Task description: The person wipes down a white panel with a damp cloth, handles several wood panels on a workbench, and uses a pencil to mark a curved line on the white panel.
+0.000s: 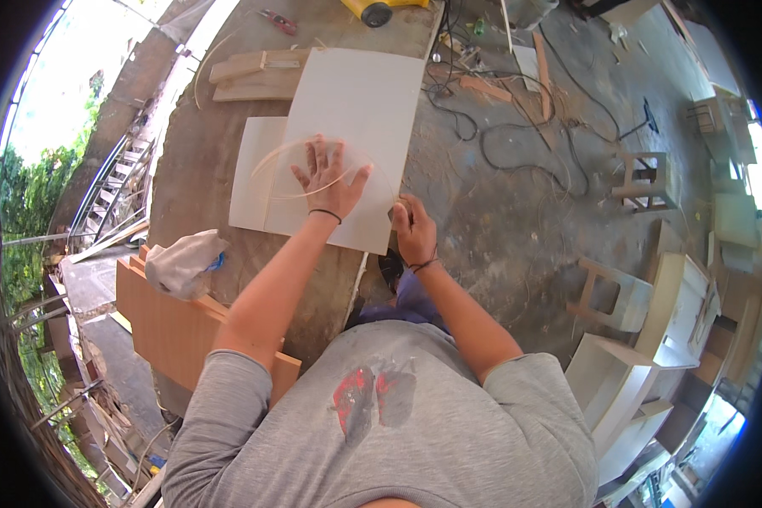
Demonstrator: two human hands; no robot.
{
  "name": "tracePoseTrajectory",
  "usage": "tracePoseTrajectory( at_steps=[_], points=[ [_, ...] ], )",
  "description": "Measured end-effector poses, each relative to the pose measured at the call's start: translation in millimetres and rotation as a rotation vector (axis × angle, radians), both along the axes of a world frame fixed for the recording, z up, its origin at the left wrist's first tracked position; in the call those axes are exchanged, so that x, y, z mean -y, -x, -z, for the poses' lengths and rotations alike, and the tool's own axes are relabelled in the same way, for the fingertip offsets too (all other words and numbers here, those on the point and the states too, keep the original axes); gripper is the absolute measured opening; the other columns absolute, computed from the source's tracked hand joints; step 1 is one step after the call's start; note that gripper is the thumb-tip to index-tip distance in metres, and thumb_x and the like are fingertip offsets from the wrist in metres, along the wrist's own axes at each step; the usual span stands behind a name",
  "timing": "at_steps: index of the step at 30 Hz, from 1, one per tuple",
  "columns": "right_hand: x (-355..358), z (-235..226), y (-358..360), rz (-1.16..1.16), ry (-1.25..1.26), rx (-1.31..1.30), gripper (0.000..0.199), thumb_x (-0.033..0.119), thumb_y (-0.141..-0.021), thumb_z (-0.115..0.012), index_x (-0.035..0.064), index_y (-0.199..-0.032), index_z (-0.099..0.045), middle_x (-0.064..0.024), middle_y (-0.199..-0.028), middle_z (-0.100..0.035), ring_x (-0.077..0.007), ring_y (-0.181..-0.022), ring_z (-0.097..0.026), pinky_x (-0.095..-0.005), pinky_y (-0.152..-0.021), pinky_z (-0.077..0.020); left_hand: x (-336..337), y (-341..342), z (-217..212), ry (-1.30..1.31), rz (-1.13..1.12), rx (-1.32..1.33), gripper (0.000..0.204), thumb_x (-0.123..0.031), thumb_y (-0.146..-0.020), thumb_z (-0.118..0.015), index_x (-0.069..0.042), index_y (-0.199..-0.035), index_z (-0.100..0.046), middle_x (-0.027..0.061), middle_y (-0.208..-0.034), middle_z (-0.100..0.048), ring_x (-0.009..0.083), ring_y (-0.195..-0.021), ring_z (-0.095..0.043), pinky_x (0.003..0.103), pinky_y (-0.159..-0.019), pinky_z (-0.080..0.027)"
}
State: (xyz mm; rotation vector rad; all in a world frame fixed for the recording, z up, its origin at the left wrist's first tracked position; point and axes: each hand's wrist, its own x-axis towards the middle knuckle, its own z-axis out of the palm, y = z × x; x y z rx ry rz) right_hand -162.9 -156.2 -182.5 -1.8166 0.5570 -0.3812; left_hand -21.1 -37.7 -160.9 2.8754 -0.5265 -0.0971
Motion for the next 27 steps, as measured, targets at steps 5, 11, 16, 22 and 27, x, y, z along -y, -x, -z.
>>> tracePoseTrajectory(
  at_steps=[5,11,16,22,27],
  points=[
    [-2.2,-2.3,0.8,-0.044,0.024,-0.068,0.028,0.024,-0.095,-0.055,0.0017,-0.111,-0.056,-0.0109,-0.073,-0.059,-0.0169,-0.065,-0.055,-0.0287,-0.065,-0.0465,-28.2,2.3,-12.7,-0.086,0.372,0.011,0.076,-0.063,-0.081,-0.052,-0.023,-0.144,-0.036,0.0099,-0.155,-0.018,0.0307,-0.144,-0.011,0.068,-0.107,-0.008],
    [-19.8,-3.9,11.4,0.049,-0.008,0.072,0.027,0.024,-0.095,-0.054,0.003,-0.113,-0.054,-0.013,-0.076,-0.06,-0.0184,-0.066,-0.056,-0.0296,-0.064,-0.0463,-27.3,4.0,-10.0,-0.083,0.322,0.038,0.075,-0.066,-0.082,-0.049,-0.027,-0.144,-0.034,0.0049,-0.156,-0.016,0.0266,-0.144,-0.012,0.067,-0.108,-0.008],
    [-45.0,-3.2,50.5,0.042,-0.098,-0.069,0.03,0.025,-0.096,-0.053,0.0018,-0.115,-0.051,-0.0107,-0.077,-0.062,-0.0178,-0.069,-0.059,-0.0297,-0.065,-0.0477,-25.4,5.0,-9.2,-0.085,0.297,0.036,0.075,-0.066,-0.082,-0.048,-0.028,-0.144,-0.034,0.0035,-0.156,-0.016,0.0249,-0.144,-0.012,0.065,-0.109,-0.008],
    [-36.4,12.2,48.5,-0.013,-0.279,-0.123,0.03,0.024,-0.097,-0.051,0.0027,-0.117,-0.046,-0.0077,-0.085,-0.061,-0.016,-0.077,-0.06,-0.0294,-0.066,-0.0496,-28.7,0.0,10.2,0.037,0.062,0.175,0.08,-0.066,-0.082,-0.049,-0.017,-0.143,-0.035,0.0136,-0.154,-0.017,0.028,-0.143,-0.014,0.062,-0.109,-0.012],
    [-36.2,9.2,35.1,0.049,-0.626,-0.075,0.03,0.026,-0.097,-0.05,0.0046,-0.117,-0.044,-0.0062,-0.098,-0.057,-0.0155,-0.084,-0.057,-0.0289,-0.064,-0.0537,-38.6,-20.5,5.0,0.09,-0.362,0.047,0.085,-0.064,-0.081,-0.052,-0.004,-0.139,-0.038,0.0189,-0.148,-0.03,0.0307,-0.139,-0.025,0.051,-0.109,-0.022]
  ],
)
